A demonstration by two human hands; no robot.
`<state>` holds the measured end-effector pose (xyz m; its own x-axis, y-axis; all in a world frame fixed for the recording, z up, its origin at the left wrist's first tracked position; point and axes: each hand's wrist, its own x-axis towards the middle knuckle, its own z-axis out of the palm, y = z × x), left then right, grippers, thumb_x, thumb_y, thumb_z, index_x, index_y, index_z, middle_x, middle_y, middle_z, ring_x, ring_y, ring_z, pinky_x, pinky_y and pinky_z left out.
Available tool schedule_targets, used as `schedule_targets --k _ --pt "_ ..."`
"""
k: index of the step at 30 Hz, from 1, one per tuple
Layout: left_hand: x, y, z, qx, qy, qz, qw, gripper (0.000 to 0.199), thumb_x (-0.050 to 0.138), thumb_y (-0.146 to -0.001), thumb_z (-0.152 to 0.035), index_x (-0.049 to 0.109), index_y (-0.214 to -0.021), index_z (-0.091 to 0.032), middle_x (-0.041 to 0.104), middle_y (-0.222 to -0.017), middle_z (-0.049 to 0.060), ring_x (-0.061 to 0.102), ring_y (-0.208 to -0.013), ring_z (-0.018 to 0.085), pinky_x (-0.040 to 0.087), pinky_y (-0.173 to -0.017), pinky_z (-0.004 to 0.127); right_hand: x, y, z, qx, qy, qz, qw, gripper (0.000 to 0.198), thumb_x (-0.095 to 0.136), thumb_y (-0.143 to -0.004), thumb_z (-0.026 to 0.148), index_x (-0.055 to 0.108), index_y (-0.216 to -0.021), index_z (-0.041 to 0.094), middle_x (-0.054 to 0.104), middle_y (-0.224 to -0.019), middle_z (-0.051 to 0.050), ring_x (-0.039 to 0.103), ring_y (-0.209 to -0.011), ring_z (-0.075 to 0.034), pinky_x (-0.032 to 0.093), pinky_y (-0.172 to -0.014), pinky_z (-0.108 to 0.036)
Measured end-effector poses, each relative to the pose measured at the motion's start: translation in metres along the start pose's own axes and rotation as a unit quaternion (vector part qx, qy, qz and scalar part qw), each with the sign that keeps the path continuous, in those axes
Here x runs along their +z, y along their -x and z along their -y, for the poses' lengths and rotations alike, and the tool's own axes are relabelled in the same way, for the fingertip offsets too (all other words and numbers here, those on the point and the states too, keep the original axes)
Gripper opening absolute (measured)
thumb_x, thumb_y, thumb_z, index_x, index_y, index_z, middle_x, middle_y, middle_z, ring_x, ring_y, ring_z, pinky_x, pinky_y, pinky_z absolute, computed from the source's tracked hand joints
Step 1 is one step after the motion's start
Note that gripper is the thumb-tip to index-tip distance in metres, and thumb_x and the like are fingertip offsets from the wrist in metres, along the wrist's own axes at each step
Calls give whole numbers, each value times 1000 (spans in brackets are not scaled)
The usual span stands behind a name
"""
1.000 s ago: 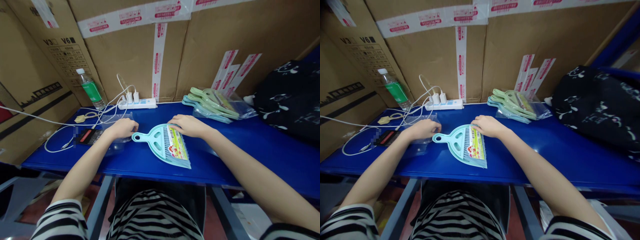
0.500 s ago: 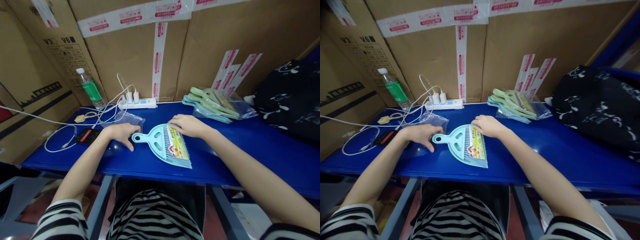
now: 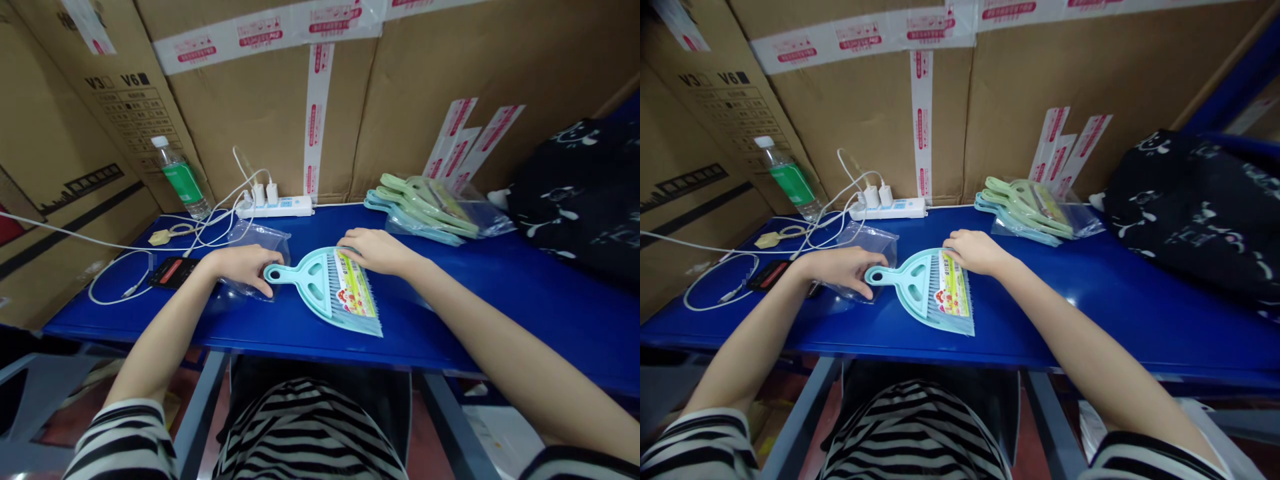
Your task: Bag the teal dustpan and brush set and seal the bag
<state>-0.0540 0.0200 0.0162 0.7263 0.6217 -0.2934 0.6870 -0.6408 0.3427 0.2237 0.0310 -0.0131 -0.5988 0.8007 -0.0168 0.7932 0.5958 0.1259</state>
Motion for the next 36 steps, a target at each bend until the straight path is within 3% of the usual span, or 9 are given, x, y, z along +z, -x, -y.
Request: schedule_targets --k 4,9,16,23,30,36 --pt "-2 3 7 24 -19 -41 999 47 80 -73 -41 60 -110 -18 65 -90 1 58 -71 13 41 -65 22 2 0 -1 0 -5 0 1000 31 41 -99 24 69 -110 17 69 -105 -12 64 -97 -25 43 -69 -30" --pt "0 2 14 0 -67 -60 996 60 80 -73 -41 57 -123 -17 61 -123 10 62 -100 22 46 -84 28 4 -1 -4 -10 -8 -15 1000 30 41 -98 24 69 -107 17 69 -103 -12 64 -95 -24 42 -68 -29" --pt "11 -10 27 -11 -47 -44 998 88 80 -72 -42 39 -145 -16 38 -154 16 41 -139 29 37 -110 36 5 -1 -4 -11 -3 -11 1000 31 40 -99 25 69 -108 17 69 -105 -12 64 -97 -24 44 -69 -29" --pt "14 -17 42 54 38 -13 998 108 78 -69 -57 25 -154 -16 17 -162 15 23 -148 30 21 -121 40 3 -1 -1 -4 -2 -5 1000 31 41 -99 24 69 -109 17 68 -106 -13 64 -97 -24 44 -70 -30" --pt "17 -19 42 97 47 3 994 112 78 -67 -63 26 -153 -14 19 -161 16 20 -149 31 16 -122 39 2 -1 1 2 2 0 1000 30 41 -99 24 68 -109 18 68 -106 -12 64 -97 -24 43 -69 -29" --pt "19 -18 34 88 20 -13 996 108 82 -67 -54 27 -153 -18 25 -160 17 23 -148 32 21 -120 44 -1 0 4 19 6 7 1000 31 39 -100 25 67 -109 16 67 -108 -13 63 -101 -25 43 -70 -29"
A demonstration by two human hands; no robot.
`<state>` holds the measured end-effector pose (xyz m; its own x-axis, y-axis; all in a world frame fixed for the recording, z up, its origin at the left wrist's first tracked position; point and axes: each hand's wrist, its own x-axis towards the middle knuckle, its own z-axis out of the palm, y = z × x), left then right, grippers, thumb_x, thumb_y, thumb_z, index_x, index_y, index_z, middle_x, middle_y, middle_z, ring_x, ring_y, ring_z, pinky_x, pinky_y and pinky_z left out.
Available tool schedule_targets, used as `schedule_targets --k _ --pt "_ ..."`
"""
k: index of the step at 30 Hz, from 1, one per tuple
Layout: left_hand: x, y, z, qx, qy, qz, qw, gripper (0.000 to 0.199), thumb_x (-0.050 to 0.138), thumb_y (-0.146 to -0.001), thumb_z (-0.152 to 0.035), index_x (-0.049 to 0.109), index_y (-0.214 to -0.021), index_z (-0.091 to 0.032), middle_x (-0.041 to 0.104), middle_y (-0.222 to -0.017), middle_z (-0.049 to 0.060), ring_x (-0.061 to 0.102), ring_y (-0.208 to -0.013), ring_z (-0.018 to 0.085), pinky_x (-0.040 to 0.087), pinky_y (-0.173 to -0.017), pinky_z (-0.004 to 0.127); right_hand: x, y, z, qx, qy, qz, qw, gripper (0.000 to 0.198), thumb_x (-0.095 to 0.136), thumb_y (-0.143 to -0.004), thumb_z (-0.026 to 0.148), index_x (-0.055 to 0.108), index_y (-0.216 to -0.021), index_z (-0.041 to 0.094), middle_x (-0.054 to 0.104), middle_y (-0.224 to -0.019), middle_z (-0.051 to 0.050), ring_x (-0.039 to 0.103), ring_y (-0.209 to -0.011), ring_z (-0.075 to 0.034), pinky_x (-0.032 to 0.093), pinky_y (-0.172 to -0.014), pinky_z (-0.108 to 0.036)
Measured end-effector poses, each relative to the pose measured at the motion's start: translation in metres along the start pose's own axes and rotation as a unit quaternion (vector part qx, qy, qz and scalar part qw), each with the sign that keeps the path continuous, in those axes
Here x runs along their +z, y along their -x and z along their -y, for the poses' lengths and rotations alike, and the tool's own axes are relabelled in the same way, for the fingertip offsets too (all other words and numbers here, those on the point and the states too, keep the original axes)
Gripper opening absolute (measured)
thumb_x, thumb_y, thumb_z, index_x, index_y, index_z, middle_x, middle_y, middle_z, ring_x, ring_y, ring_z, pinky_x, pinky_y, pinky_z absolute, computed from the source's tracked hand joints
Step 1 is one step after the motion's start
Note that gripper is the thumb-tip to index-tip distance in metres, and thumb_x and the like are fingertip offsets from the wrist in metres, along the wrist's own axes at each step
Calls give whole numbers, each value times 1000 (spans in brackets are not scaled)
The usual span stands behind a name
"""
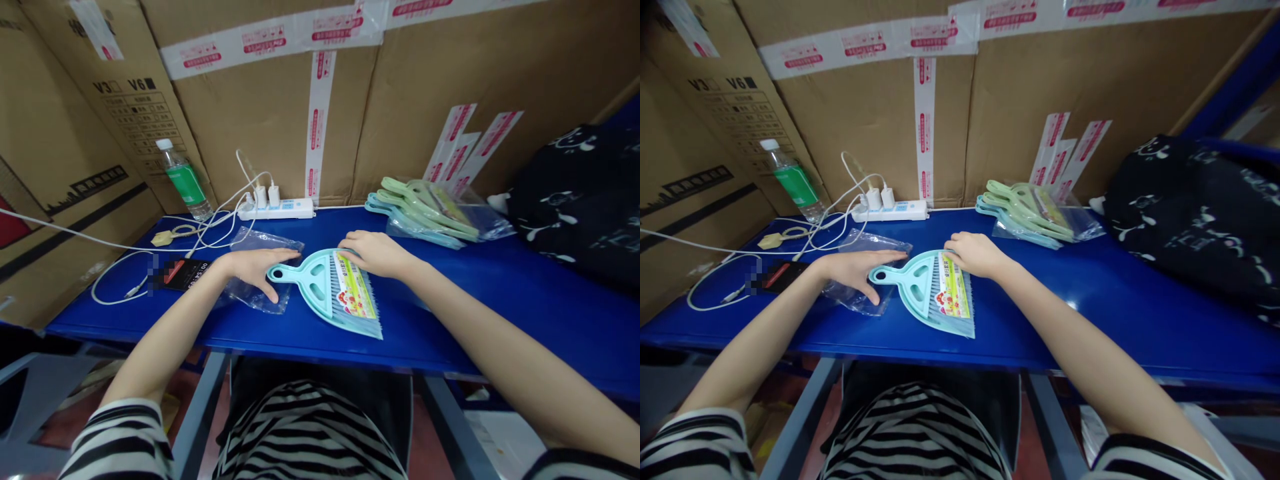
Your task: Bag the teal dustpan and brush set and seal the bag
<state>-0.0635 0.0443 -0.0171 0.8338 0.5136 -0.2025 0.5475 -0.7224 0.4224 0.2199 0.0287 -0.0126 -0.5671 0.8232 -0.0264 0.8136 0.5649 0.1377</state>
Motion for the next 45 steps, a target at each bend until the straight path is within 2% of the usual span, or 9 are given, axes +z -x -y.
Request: schedule_targets --k 8,15,20,23,26,30,34,40,45 --pt "-4 3 -10 -20 -27 -23 999 104 86 -67 -42 30 -152 -19 27 -159 18 28 -147 31 26 -118 44 1 -1 2 7 -7 -11 1000 32 38 -100 27 67 -106 18 69 -102 -11 65 -96 -24 42 -67 -28" --pt "-16 12 -12 -37 -44 -34 998 81 80 -75 -41 43 -144 -21 39 -153 16 46 -135 29 45 -98 34 -2 0 6 27 -12 10 1000 31 38 -100 26 66 -112 17 69 -108 -11 66 -98 -24 40 -66 -28" --pt "-16 10 -12 -38 -60 -21 997 68 77 -78 -38 50 -137 -19 51 -144 15 53 -127 27 46 -94 32 -1 0 5 25 -14 7 1000 28 41 -99 24 66 -112 19 70 -109 -10 66 -98 -24 41 -66 -28" --pt "-18 12 -12 -33 -67 -26 997 64 77 -77 -34 53 -134 -20 45 -149 15 51 -129 27 47 -94 33 -1 0 5 25 -19 7 999 28 42 -99 25 65 -112 19 70 -109 -10 67 -97 -24 41 -66 -28" --pt "-22 17 -12 -41 -69 -44 996 49 64 -84 -24 55 -132 -20 41 -152 14 57 -118 23 50 -85 29 -2 0 5 29 -21 15 999 30 39 -99 25 65 -114 18 69 -111 -11 66 -100 -25 41 -67 -29" --pt "-23 15 -15 -75 -116 -91 986 30 48 -91 -21 66 -114 -21 66 -115 8 63 -93 17 49 -80 29 -2 1 4 22 -27 8 999 33 36 -100 26 66 -112 18 69 -108 -11 66 -98 -24 41 -68 -29" --pt "-17 4 -18 -106 -145 -90 980 25 44 -92 -25 68 -91 -19 68 -85 3 60 -73 14 42 -66 25 -3 1 4 14 -24 3 1000 32 36 -100 27 66 -110 19 69 -106 -10 66 -95 -23 40 -66 -29" --pt "-12 -4 -25 -161 -149 -81 972 34 38 -96 -33 60 -74 -19 65 -71 2 57 -64 16 34 -59 26 -6 0 8 19 6 26 999 31 35 -98 17 66 -104 19 68 -103 -10 66 -94 -23 36 -62 -28" --pt "-12 -5 -30 -199 -177 -107 958 49 33 -99 -45 61 -68 -19 64 -67 5 57 -62 18 34 -61 28 -6 0 6 27 14 14 999 29 38 -95 13 64 -106 21 67 -102 -9 66 -82 -21 32 -57 -29"
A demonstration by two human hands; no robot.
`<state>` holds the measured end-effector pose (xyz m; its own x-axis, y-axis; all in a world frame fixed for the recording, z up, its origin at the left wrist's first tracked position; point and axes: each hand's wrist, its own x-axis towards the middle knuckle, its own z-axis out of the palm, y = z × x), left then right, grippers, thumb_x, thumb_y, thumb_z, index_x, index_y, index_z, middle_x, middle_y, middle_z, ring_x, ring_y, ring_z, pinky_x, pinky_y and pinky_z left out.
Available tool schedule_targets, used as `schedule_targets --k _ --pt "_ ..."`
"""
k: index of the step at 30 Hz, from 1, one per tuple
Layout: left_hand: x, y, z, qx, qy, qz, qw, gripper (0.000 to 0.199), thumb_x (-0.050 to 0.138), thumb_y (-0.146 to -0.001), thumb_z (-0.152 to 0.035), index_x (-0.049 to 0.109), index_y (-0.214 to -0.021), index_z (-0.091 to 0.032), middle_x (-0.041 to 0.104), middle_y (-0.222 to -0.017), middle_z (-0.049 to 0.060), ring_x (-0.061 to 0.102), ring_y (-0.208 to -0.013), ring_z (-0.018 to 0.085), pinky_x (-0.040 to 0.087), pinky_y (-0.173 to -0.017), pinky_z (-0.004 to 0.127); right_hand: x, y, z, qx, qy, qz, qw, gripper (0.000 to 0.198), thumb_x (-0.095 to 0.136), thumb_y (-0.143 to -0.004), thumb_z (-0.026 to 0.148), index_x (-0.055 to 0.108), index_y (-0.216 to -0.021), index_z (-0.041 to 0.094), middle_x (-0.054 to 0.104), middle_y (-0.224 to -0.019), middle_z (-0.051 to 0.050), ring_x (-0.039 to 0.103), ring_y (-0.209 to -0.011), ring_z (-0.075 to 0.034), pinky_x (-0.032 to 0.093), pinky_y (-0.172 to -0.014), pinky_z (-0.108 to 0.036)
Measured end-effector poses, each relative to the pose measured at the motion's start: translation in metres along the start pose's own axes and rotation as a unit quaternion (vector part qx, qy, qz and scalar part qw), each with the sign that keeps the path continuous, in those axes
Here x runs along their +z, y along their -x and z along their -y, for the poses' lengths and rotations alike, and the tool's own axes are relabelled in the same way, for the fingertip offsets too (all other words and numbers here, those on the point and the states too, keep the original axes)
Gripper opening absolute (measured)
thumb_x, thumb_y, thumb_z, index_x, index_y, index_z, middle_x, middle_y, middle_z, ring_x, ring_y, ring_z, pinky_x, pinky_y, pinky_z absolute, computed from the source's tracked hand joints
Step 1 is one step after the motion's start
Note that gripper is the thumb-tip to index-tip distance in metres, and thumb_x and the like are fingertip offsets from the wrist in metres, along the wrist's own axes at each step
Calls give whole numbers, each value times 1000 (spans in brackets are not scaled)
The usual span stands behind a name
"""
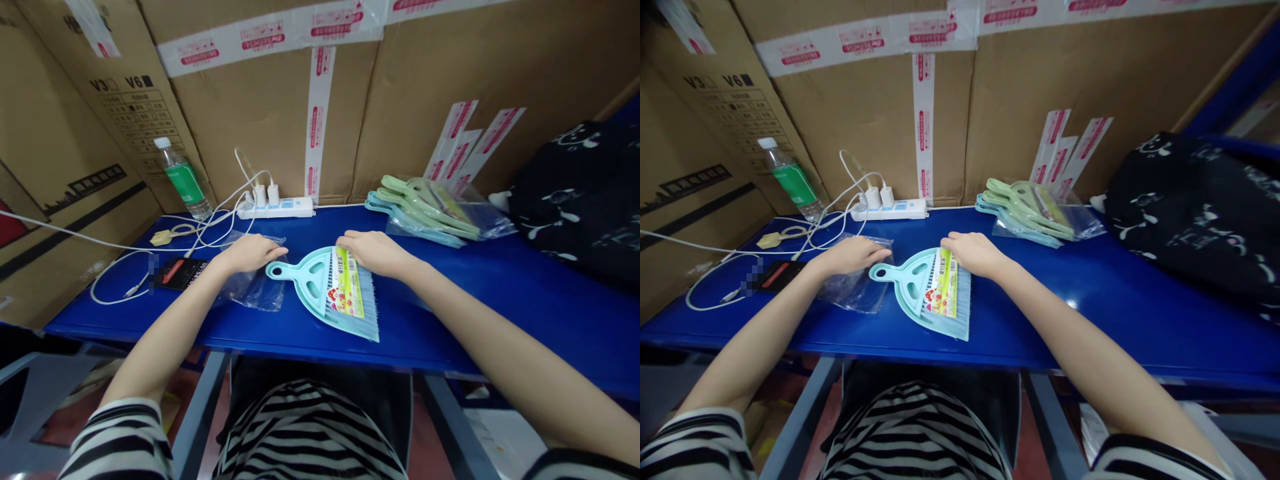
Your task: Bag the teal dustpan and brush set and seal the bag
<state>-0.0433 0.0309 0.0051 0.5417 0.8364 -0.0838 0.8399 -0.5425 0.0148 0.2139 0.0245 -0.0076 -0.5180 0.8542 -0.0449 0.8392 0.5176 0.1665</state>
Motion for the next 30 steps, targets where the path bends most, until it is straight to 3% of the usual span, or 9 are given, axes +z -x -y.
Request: schedule_targets --k 7,13,20,30 --pt "0 0 -3 -1 1 -46 999 58 31 -101 -47 62 -61 -18 56 -52 4 52 -53 16 34 -58 28 -1 1 -1 4 -8 -7 1000 30 38 -93 12 64 -105 22 66 -101 -8 64 -75 -20 28 -56 -29" --pt "-2 0 -5 -5 9 -77 997 55 34 -100 -46 64 -64 -17 60 -57 5 51 -52 15 31 -56 28 -1 1 -1 12 -28 3 1000 30 37 -94 11 63 -107 19 65 -105 -11 65 -79 -22 31 -58 -30" --pt "-1 1 -6 -11 -7 -69 997 54 35 -100 -46 68 -70 -17 62 -61 6 53 -55 16 30 -57 29 4 -3 -2 -20 -154 -21 988 25 38 -91 5 60 -95 17 66 -101 -11 64 -94 -23 42 -73 -28" --pt "-2 2 -9 12 -20 -86 996 54 32 -98 -45 68 -69 -17 61 -58 4 51 -53 13 25 -53 27 9 -5 -5 -4 -252 -88 964 24 36 -92 10 54 -79 20 68 -86 -9 63 -80 -21 45 -72 -30"
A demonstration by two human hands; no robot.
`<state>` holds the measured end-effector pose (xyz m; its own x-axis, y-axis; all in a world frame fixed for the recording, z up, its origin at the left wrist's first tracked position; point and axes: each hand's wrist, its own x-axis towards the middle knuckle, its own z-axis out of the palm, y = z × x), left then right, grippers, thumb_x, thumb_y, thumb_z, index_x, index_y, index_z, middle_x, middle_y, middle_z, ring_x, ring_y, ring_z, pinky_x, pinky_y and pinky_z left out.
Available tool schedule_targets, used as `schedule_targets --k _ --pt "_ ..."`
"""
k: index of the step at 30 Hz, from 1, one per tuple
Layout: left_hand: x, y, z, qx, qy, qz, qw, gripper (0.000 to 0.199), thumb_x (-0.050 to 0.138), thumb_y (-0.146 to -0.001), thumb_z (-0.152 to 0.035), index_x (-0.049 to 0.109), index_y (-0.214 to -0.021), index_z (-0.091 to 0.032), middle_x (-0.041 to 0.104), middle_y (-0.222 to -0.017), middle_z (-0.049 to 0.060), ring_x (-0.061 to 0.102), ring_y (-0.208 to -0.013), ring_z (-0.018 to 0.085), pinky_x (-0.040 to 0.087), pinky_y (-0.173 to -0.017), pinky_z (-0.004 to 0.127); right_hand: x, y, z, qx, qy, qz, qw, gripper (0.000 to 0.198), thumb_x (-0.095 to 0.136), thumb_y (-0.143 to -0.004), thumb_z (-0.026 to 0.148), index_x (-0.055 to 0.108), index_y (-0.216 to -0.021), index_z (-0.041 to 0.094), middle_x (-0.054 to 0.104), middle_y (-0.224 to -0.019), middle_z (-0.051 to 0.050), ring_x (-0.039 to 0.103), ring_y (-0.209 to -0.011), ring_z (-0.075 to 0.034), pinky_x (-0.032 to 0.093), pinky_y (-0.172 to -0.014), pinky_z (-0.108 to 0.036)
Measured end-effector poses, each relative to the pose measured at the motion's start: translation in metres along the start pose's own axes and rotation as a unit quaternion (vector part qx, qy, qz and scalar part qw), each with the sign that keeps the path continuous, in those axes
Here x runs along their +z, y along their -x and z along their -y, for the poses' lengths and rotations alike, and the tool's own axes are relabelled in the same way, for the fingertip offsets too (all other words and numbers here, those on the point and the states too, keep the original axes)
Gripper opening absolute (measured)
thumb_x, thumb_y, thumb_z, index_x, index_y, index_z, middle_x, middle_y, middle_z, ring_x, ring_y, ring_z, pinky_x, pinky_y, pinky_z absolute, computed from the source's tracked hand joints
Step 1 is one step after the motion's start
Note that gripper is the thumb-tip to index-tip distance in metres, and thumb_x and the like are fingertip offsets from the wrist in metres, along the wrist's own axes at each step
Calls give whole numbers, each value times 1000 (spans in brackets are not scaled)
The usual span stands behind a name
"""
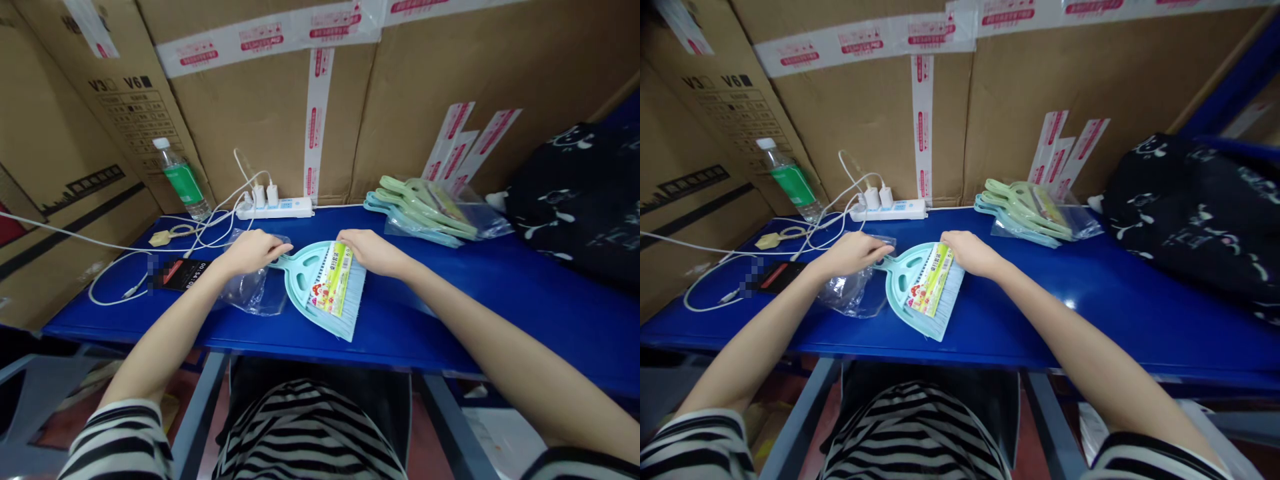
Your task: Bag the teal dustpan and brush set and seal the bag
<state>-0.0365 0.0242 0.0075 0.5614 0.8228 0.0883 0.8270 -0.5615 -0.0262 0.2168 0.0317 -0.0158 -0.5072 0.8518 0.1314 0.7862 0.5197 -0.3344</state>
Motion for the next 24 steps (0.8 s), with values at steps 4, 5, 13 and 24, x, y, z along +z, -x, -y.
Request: schedule_targets --k 4,5,13,24 --pt "1 0 0 28 11 -19 999 55 30 -98 -44 66 -66 -17 60 -55 3 49 -50 12 25 -52 26 2 -1 1 -2 -24 9 1000 25 36 -92 12 53 -76 21 68 -84 -9 64 -79 -21 45 -72 -29" --pt "1 0 0 34 21 -21 999 55 30 -98 -44 66 -67 -17 61 -56 3 49 -50 12 26 -52 26 4 -1 1 -7 -31 14 999 25 36 -93 13 53 -76 21 68 -84 -9 63 -79 -21 45 -72 -30" --pt "3 -1 -2 36 81 -9 996 51 33 -97 -42 62 -63 -16 63 -57 3 52 -52 12 31 -55 26 14 -1 -3 -48 -66 10 997 28 35 -94 19 56 -76 21 69 -81 -7 63 -75 -19 46 -69 -29" --pt "3 1 -2 66 149 -17 986 49 33 -96 -42 55 -60 -17 60 -54 2 55 -51 10 34 -52 24 12 -3 -4 19 -41 6 999 28 36 -93 14 55 -76 22 70 -84 -8 64 -78 -20 45 -71 -28"
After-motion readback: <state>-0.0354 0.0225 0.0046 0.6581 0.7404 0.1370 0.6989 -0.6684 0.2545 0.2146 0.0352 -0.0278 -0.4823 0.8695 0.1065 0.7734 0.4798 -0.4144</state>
